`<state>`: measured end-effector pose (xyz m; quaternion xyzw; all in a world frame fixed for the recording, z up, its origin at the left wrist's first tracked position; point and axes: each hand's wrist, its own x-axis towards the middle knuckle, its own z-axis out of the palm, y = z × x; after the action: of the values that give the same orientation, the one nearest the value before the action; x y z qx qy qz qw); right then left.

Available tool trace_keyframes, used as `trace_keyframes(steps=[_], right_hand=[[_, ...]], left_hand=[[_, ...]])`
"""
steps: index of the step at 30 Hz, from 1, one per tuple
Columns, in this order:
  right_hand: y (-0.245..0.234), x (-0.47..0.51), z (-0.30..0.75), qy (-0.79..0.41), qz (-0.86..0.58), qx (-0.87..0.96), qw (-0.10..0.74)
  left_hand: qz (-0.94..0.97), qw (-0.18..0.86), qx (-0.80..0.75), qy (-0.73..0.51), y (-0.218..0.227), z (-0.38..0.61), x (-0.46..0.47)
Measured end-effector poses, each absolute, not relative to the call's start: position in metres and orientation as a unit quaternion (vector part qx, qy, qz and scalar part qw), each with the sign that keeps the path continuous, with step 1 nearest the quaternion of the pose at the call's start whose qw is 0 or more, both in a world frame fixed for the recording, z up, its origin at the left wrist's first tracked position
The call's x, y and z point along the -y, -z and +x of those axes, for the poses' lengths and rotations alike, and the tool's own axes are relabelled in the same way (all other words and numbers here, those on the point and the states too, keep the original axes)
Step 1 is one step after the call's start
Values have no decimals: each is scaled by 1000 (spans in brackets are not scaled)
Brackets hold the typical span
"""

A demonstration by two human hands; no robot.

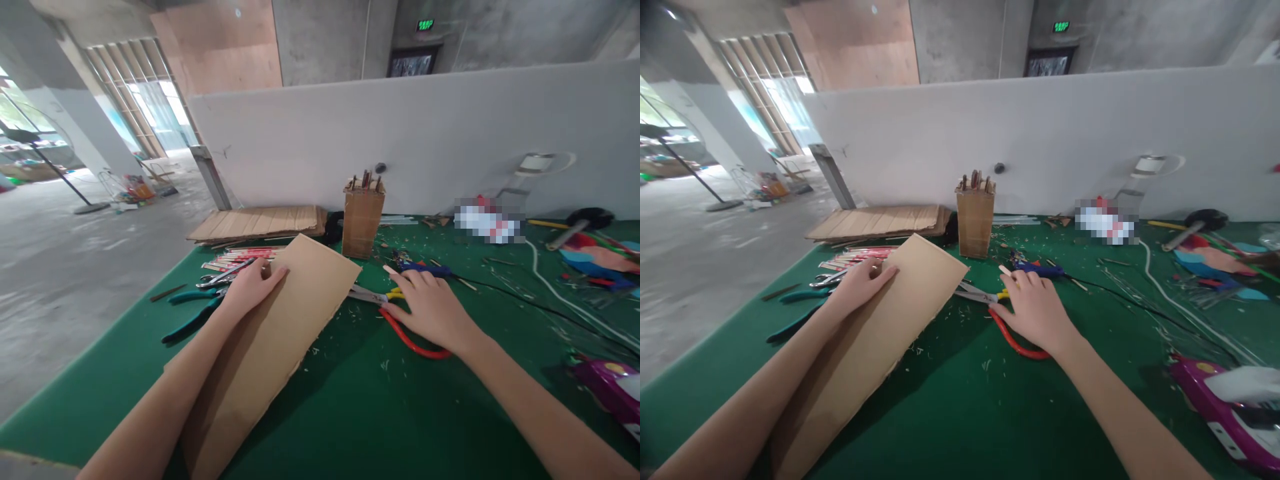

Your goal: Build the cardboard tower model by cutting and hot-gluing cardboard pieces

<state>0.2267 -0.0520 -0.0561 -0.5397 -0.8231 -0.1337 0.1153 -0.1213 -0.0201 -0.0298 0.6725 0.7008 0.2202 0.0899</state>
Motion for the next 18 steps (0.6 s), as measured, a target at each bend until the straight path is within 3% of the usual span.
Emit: trace_keyframes(steps=[3,9,18], right_hand=[[52,57,243,77,-546,832,53],[64,63,245,95,-533,840,31],[52,67,227,157,-563,808,69]], left_hand=[[664,90,-706,-230,27,-126,19],[664,89,-707,-225,29,-126,19],[671,81,-708,-204,35,-128,18]])
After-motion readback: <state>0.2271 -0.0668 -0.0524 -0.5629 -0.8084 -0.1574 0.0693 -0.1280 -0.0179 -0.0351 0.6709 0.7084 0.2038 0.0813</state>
